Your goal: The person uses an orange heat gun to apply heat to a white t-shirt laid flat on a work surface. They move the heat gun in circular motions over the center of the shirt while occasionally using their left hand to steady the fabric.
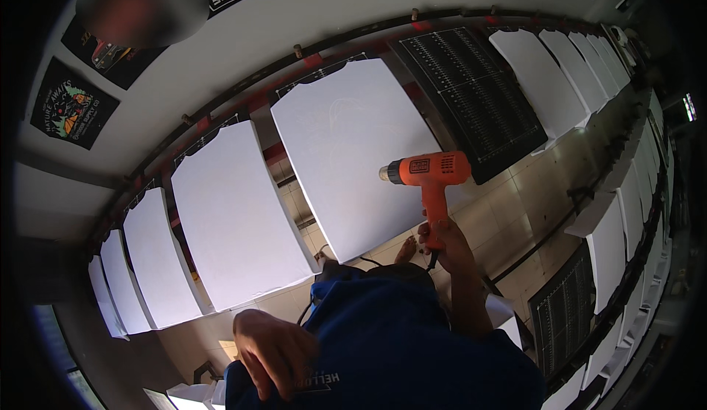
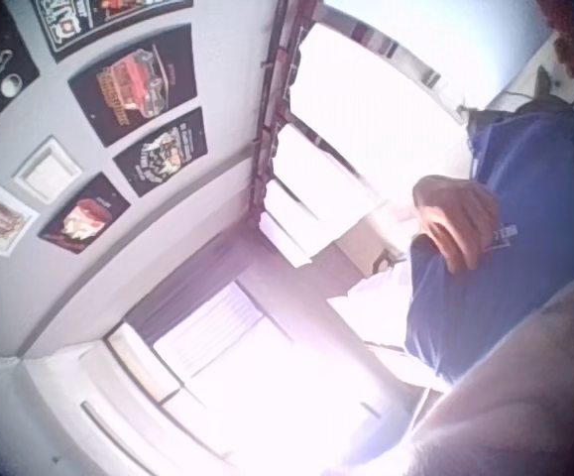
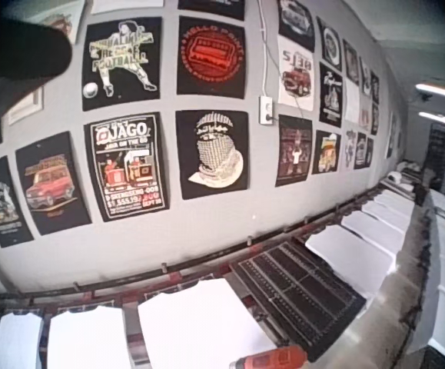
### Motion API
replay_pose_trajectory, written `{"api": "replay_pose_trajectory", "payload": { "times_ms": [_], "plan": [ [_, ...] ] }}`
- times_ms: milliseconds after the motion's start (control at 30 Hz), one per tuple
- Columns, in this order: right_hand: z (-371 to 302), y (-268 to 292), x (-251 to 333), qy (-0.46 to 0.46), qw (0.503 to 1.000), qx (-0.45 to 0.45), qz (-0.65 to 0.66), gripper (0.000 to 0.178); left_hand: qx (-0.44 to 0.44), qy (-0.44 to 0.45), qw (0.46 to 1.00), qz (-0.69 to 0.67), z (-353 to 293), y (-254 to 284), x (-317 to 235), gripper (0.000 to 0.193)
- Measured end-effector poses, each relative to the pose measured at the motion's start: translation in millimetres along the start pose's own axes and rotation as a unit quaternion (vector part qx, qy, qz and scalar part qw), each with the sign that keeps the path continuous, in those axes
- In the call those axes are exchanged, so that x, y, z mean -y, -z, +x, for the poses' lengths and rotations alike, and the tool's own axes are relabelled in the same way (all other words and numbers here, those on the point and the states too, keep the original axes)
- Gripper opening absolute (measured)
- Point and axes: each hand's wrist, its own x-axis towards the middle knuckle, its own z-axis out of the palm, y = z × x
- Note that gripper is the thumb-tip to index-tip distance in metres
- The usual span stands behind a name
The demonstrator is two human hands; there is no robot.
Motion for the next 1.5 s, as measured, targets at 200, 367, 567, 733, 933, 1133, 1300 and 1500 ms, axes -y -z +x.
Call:
{"api": "replay_pose_trajectory", "payload": {
  "times_ms": [200, 367, 567, 733, 933, 1133, 1300, 1500],
  "plan": [
    [12.1, 77.0, 62.0, 0.014, 0.999, 0.015, -0.046, 0.044, 0.013, 0.031, 0.999, 0.026, 77.2, 2.5, 50.9, 0.022],
    [43.1, 70.3, 93.0, 0.012, 0.997, 0.067, -0.047, 0.039, 0.003, 0.050, 0.998, 0.041, 98.3, 10.3, 65.0, 0.020],
    [92.0, 3.9, 125.2, -0.007, 0.976, 0.161, -0.147, 0.038, -0.025, 0.023, 0.995, 0.091, 88.4, 18.7, 55.3, 0.020],
    [147.4, -82.5, 161.2, 0.002, 0.952, 0.216, -0.217, 0.039, -0.022, -0.001, 0.989, 0.145, 53.5, 24.9, 33.6, 0.020],
    [239.8, -166.8, 146.4, -0.036, 0.932, 0.214, -0.289, 0.042, -0.069, -0.026, 0.981, 0.180, 0.7, 19.9, 5.9, 0.022],
    [301.8, -196.6, 94.3, -0.056, 0.882, 0.219, -0.413, 0.036, -0.627, 0.041, 0.777, 0.038, -104.1, 10.7, 42.2, 0.022],
    [317.1, -201.6, 79.4, -0.078, 0.870, 0.241, -0.424, 0.033, -0.668, 0.437, 0.593, -0.106, -178.5, -26.6, 104.4, 0.042],
    [321.5, -200.5, 78.7, -0.081, 0.877, 0.247, -0.403, 0.032, -0.623, 0.392, 0.550, -0.395, -117.8, -70.8, 118.2, 0.059]
  ]
}}
